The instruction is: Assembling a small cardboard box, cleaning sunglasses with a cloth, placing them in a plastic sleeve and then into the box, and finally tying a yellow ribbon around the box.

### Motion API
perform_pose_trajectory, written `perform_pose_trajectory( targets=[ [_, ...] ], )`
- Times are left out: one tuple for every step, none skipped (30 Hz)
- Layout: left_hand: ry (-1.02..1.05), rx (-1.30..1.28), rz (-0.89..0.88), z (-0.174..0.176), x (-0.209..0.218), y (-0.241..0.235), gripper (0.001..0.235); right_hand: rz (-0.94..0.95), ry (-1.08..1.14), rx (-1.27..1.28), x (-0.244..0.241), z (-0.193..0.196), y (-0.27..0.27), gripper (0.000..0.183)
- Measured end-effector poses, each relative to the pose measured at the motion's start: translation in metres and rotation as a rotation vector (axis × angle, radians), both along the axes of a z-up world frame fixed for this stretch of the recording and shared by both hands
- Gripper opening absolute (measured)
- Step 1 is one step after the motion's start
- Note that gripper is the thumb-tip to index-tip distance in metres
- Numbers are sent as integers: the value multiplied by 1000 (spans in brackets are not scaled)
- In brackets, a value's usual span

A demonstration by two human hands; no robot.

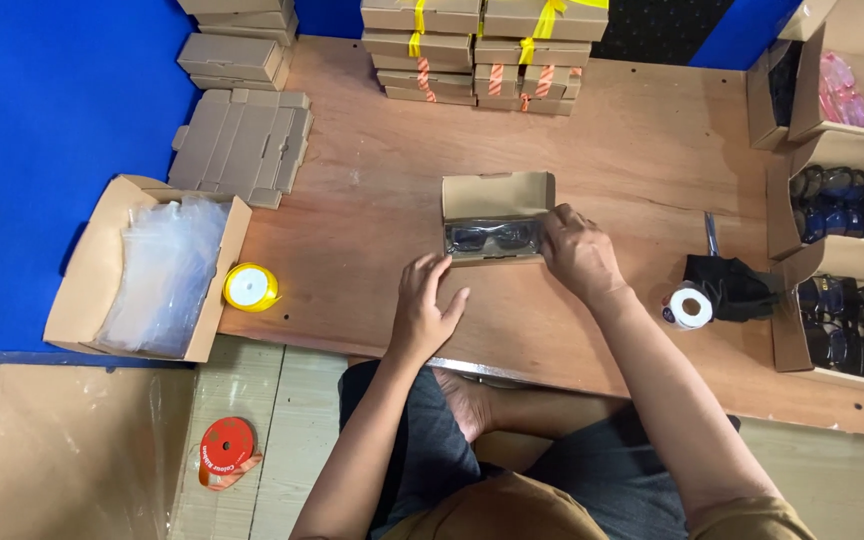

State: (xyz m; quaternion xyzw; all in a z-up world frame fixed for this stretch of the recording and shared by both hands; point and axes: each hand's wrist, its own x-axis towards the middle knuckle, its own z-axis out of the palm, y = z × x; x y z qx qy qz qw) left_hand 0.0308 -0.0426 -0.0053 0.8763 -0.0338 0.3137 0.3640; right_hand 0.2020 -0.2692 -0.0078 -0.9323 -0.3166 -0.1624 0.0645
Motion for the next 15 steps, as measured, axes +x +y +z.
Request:
perform_pose_trajectory(
  targets=[
    [-1, -1, -1, 4, 7, -2, 50, -1, -1, -1, -2, 0, 0, 18],
    [40, 77, 3, 8, 14, -4, 57, 50, -77, 36, -4, 0, 0, 17],
    [79, 154, 10, 12, 21, -5, 64, 104, -154, 71, -6, 1, 1, 17],
    [78, 152, 13, 8, 26, -4, 64, 107, -156, 70, -11, 3, 3, 17],
    [99, 235, 2, 5, 32, -3, 65, 126, -163, 115, -16, 6, 5, 24],
    [120, 317, -8, 2, 39, -3, 67, 146, -170, 161, -21, 9, 7, 31],
    [121, 317, -12, 0, 42, -2, 67, 142, -169, 160, -28, 13, 8, 31],
    [142, 374, -14, -2, 44, -1, 63, 143, -165, 183, -35, 17, 10, 39],
    [164, 431, -15, -4, 47, 0, 61, 146, -161, 207, -41, 22, 12, 47],
    [164, 432, -19, -10, 48, 1, 61, 143, -161, 207, -41, 17, 11, 47],
    [97, 439, 0, -17, 49, 1, 56, 173, -192, 244, -42, 12, 11, 42],
    [30, 445, 18, -23, 51, 2, 52, 203, -224, 281, -41, 7, 10, 37],
    [31, 445, 14, -24, 52, 2, 52, 199, -223, 281, -41, 4, 10, 37],
    [-3, 434, 17, -24, 54, 3, 47, 198, -221, 303, -41, 0, 9, 33],
    [-33, 420, 21, -26, 53, 2, 42, 200, -214, 323, -43, -5, 8, 30]
  ],
)
